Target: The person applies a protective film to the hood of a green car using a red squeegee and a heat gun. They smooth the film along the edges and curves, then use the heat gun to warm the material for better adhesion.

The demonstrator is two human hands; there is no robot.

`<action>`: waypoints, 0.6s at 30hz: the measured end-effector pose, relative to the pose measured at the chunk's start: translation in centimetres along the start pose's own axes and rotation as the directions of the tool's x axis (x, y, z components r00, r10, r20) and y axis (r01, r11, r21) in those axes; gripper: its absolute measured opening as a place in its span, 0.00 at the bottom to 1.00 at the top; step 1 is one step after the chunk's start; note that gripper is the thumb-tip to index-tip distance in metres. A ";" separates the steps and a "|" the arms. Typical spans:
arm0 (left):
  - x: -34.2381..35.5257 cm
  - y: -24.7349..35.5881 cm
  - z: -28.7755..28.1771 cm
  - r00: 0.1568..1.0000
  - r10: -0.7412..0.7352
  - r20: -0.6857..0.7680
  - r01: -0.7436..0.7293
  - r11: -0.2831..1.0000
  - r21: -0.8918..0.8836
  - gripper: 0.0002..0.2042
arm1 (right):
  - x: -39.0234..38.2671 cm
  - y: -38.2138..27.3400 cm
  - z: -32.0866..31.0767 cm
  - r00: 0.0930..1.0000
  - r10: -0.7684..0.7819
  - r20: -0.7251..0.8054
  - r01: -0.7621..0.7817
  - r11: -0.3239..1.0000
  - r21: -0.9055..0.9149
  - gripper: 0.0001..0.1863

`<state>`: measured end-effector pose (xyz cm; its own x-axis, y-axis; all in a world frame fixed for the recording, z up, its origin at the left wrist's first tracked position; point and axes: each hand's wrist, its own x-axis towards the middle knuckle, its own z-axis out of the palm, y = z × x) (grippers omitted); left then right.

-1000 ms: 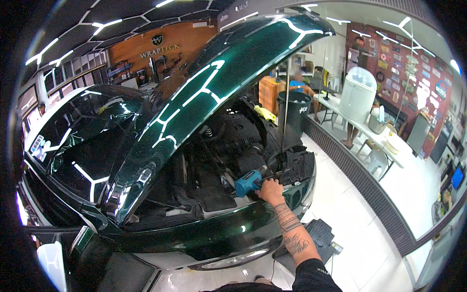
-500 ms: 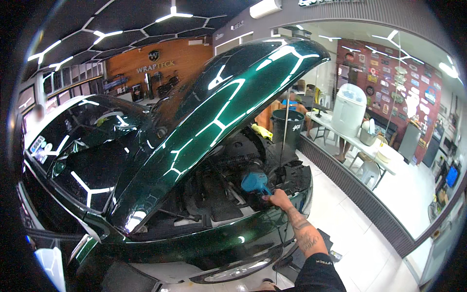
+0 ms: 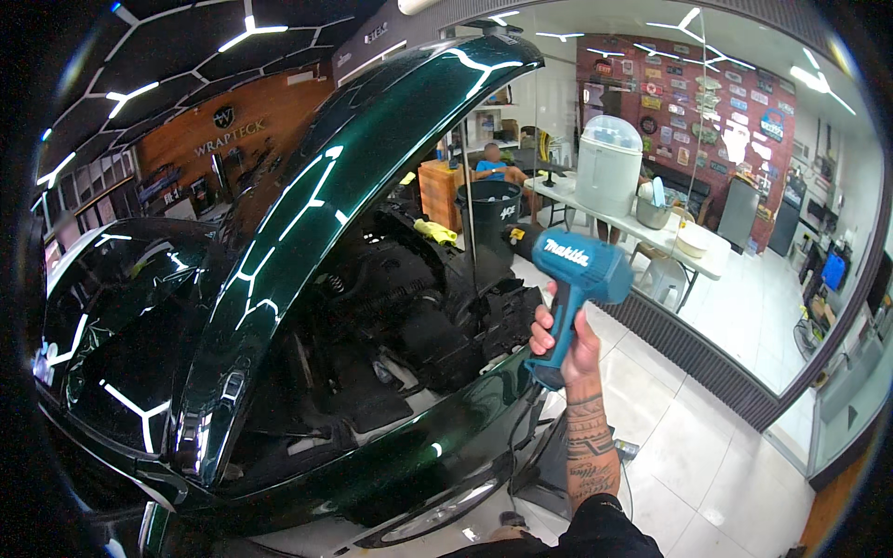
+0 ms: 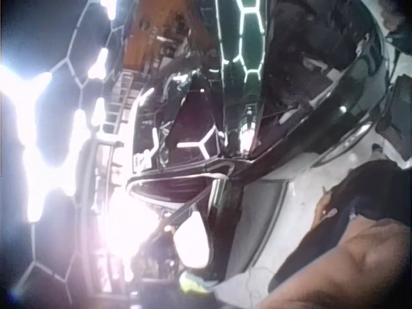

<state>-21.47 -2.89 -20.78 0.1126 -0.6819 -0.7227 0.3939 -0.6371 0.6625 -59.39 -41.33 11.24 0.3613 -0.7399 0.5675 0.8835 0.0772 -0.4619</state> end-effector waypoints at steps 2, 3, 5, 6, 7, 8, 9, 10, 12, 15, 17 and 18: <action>0.8 0.6 1.4 1.000 -0.009 0.015 0.009 1.000 0.013 0.29 | 0.2 -3.4 0.5 0.997 -0.062 0.040 0.066 0.990 -0.127 0.35; 1.2 0.9 2.2 1.000 -0.018 0.023 0.017 1.000 0.024 0.29 | 0.5 -4.9 0.3 0.993 -0.093 0.072 0.103 0.984 -0.143 0.36; 2.1 1.7 3.6 1.000 -0.011 0.028 0.010 0.999 0.041 0.29 | 1.8 -6.8 -0.6 0.969 -0.175 0.173 0.180 0.983 -0.015 0.39; 2.4 2.1 4.3 1.000 -0.010 0.029 0.009 0.999 0.050 0.29 | 2.7 -7.4 -1.0 0.947 -0.213 0.239 0.202 0.977 0.069 0.39; 2.7 2.5 5.1 1.000 -0.006 0.029 0.004 0.998 0.057 0.29 | 3.6 -8.1 -1.3 0.919 -0.253 0.302 0.214 0.964 0.154 0.40; 3.0 2.8 6.0 1.000 0.001 0.029 -0.002 0.998 0.060 0.29 | 4.5 -8.5 -1.4 0.897 -0.312 0.313 0.251 0.943 0.219 0.41; 3.2 3.2 6.6 1.000 0.002 0.021 -0.003 0.998 0.064 0.29 | 5.5 -8.6 -1.6 0.888 -0.334 0.316 0.258 0.931 0.259 0.41; 3.4 3.4 7.4 1.000 0.003 0.017 -0.004 0.998 0.065 0.29 | 6.5 -9.2 -1.8 0.879 -0.358 0.316 0.266 0.917 0.297 0.41; 3.6 3.9 9.1 1.000 0.010 0.009 -0.011 0.998 0.069 0.29 | 8.4 -10.5 -3.1 0.856 -0.394 0.335 0.266 0.891 0.368 0.41; 3.8 4.3 11.6 0.999 0.028 -0.015 -0.027 0.998 0.062 0.29 | 11.1 -12.0 -5.3 0.832 -0.413 0.370 0.184 0.835 0.518 0.41; 3.5 4.3 13.1 0.999 0.036 -0.034 -0.035 0.998 0.047 0.29 | 12.6 -12.3 -6.0 0.829 -0.410 0.380 0.121 0.795 0.594 0.41; 3.3 4.2 13.6 0.998 0.043 -0.050 -0.041 0.999 0.035 0.29 | 13.4 -12.2 -6.4 0.824 -0.411 0.391 0.095 0.780 0.619 0.41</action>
<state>-31.89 -12.67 -17.70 0.1744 -0.6899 -0.7026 0.3569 -0.6208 0.6981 -67.26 -56.51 20.11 0.0514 -0.3803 0.9234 0.9077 0.4033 0.1156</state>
